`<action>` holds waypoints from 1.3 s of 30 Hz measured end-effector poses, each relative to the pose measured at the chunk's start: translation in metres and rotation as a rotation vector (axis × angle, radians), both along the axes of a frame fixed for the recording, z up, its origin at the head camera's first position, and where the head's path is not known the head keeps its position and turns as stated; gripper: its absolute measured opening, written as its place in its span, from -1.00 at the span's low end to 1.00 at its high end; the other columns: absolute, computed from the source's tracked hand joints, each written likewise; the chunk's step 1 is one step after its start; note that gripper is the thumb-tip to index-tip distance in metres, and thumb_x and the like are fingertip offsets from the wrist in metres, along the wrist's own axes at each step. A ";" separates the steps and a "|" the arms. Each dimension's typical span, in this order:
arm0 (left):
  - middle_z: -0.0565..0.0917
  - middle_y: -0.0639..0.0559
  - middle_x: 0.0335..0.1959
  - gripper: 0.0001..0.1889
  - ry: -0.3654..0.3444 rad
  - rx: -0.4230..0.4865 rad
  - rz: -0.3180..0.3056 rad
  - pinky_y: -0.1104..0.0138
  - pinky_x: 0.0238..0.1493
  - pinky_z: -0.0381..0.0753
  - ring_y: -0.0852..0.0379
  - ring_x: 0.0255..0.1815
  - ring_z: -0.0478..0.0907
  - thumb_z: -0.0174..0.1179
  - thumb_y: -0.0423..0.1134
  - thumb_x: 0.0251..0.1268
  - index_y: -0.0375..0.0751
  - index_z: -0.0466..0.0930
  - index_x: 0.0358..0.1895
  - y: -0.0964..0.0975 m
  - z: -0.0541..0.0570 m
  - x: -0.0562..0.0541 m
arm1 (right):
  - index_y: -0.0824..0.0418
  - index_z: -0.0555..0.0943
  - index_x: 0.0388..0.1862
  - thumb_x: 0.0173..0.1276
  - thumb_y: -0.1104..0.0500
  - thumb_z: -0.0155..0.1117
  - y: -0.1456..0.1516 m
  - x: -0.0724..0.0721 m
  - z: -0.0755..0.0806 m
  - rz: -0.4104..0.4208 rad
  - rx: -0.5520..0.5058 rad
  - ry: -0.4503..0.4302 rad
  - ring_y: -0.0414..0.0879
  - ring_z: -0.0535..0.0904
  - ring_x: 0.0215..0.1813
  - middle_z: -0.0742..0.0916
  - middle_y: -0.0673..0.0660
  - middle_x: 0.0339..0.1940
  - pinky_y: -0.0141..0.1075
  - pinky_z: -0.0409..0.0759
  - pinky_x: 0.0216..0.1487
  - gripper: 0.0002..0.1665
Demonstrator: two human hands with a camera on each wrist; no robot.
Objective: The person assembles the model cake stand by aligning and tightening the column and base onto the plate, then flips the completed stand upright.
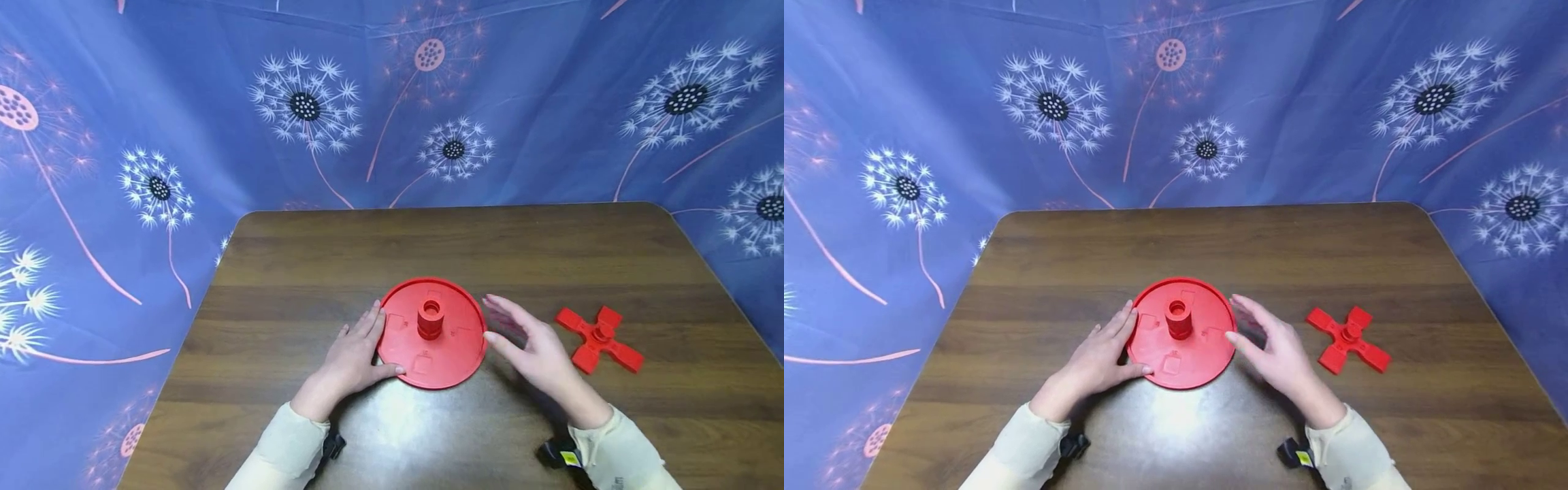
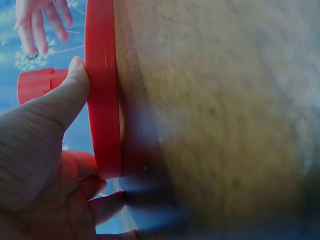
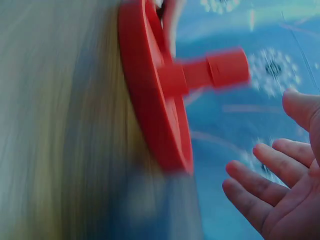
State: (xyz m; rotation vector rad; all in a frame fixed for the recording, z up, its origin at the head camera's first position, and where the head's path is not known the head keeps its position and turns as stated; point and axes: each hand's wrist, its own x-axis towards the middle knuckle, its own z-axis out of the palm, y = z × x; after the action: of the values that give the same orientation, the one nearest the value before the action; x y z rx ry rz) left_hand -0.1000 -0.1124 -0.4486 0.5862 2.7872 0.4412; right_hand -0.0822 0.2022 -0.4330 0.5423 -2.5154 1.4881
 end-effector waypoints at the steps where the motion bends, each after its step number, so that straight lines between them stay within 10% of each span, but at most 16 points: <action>1: -0.08 -0.04 0.59 0.10 0.005 -0.004 -0.002 -0.16 0.41 0.08 -0.05 0.55 0.00 0.25 0.36 0.09 -0.21 -0.03 0.56 0.000 0.001 0.000 | 0.22 0.47 0.33 0.18 0.43 0.39 0.009 0.003 0.001 -0.040 0.003 0.021 -0.19 0.62 0.09 0.65 0.07 0.17 -0.48 0.54 0.05 -0.30; 11: -0.11 -0.03 0.60 0.10 -0.009 -0.020 0.001 -0.14 0.43 0.04 -0.06 0.55 -0.02 0.23 0.36 0.11 -0.19 -0.05 0.56 -0.003 0.006 -0.001 | 0.20 0.65 0.10 0.20 0.33 0.40 0.096 0.032 0.004 -0.570 0.187 0.075 -0.62 0.49 -0.36 0.61 -0.40 -0.35 -0.70 0.42 -0.35 -0.56; 14: -0.10 -0.03 0.60 0.10 -0.005 -0.011 0.003 -0.14 0.43 0.05 -0.06 0.55 -0.01 0.23 0.37 0.11 -0.19 -0.04 0.56 -0.003 0.006 -0.001 | 0.23 0.66 0.09 0.20 0.29 0.41 0.116 0.035 -0.001 -0.643 0.249 0.047 -0.71 0.41 -0.41 0.65 -0.24 -0.40 -0.69 0.38 -0.42 -0.57; 21: -0.08 -0.04 0.60 0.09 0.010 -0.003 0.004 -0.14 0.42 0.08 -0.06 0.55 0.00 0.23 0.37 0.10 -0.20 -0.01 0.55 -0.004 0.004 0.000 | 0.32 0.58 0.15 0.17 0.12 0.47 0.150 0.041 -0.016 -0.585 0.446 -0.098 -0.73 0.27 -0.39 0.70 0.36 -0.27 -0.33 0.30 -0.49 -0.42; 31: -0.08 -0.05 0.59 0.09 0.017 0.007 -0.007 -0.15 0.40 0.10 -0.07 0.55 0.01 0.25 0.36 0.10 -0.22 0.00 0.55 -0.002 0.004 0.001 | 0.40 0.57 0.02 0.16 0.00 0.49 0.168 0.044 -0.020 -0.496 0.591 -0.293 0.10 0.49 -0.27 0.64 0.23 -0.37 -0.12 0.30 -0.42 -0.40; 39: -0.08 -0.05 0.59 0.09 0.016 0.005 -0.007 -0.15 0.41 0.09 -0.07 0.54 0.01 0.24 0.36 0.10 -0.21 0.00 0.55 0.000 0.004 0.001 | 0.34 0.58 -0.13 0.21 0.06 0.44 0.169 0.046 -0.021 -0.507 0.570 -0.269 -0.17 0.47 -0.37 0.66 0.20 -0.38 -0.20 0.29 -0.43 -0.58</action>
State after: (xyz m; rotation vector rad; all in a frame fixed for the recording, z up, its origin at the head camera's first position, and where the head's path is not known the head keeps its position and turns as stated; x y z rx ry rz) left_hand -0.0987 -0.1127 -0.4449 0.6023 2.7989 0.4439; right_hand -0.0365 0.3716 -0.4536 -0.2535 -2.9697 0.6980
